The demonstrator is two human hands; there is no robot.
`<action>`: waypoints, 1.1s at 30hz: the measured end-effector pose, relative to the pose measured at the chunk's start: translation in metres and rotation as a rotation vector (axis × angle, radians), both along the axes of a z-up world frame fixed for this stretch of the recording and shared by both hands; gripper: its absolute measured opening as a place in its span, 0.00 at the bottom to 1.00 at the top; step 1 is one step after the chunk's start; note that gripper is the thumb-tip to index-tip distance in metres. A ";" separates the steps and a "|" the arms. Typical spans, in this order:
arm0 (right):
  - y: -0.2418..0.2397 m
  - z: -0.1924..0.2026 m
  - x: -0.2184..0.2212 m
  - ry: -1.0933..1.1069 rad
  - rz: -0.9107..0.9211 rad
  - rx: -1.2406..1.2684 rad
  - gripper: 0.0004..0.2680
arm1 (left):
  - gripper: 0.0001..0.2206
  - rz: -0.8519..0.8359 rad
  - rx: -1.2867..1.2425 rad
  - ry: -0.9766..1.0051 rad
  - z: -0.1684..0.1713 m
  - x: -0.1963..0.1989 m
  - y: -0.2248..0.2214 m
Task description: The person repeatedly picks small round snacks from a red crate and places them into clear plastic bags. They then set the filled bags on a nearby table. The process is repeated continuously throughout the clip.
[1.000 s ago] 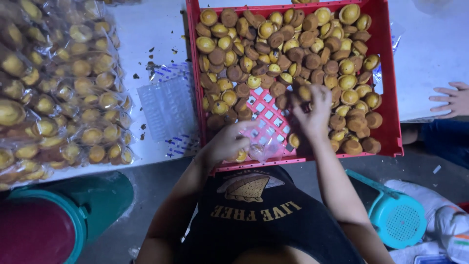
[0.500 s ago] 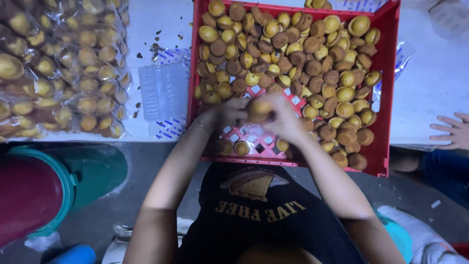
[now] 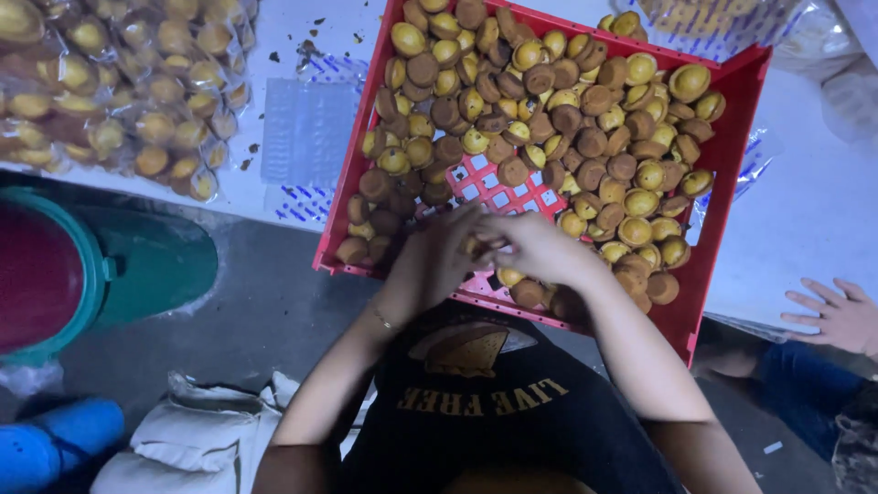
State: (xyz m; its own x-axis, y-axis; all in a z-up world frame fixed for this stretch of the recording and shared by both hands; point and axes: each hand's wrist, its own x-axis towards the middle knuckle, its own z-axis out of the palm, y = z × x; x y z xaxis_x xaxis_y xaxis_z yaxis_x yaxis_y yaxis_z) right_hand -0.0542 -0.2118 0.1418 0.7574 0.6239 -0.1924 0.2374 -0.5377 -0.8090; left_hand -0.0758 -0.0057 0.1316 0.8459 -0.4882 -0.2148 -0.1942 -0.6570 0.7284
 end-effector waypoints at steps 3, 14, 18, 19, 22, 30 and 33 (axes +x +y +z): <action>-0.045 -0.051 0.021 -0.281 -0.582 0.006 0.04 | 0.33 0.054 0.043 0.059 -0.004 -0.002 0.014; 0.017 -0.008 -0.010 -0.380 -0.288 -0.131 0.11 | 0.34 0.090 -0.139 -0.010 -0.017 0.005 -0.003; 0.033 -0.036 -0.007 -0.547 0.015 -0.480 0.06 | 0.30 0.010 -0.123 -0.066 0.009 0.006 -0.008; 0.022 -0.026 0.000 -0.552 0.017 -0.477 0.06 | 0.30 0.013 -0.122 -0.071 0.022 0.008 -0.006; -0.015 -0.042 0.033 -0.142 -0.341 0.271 0.03 | 0.27 0.037 -0.162 -0.005 0.040 0.012 0.006; -0.059 -0.060 0.058 -0.360 -0.818 0.021 0.10 | 0.30 -0.073 -0.316 0.020 0.073 0.041 0.033; -0.036 0.015 0.003 -0.278 -0.639 0.239 0.06 | 0.32 -0.140 -0.378 0.064 0.083 0.053 0.042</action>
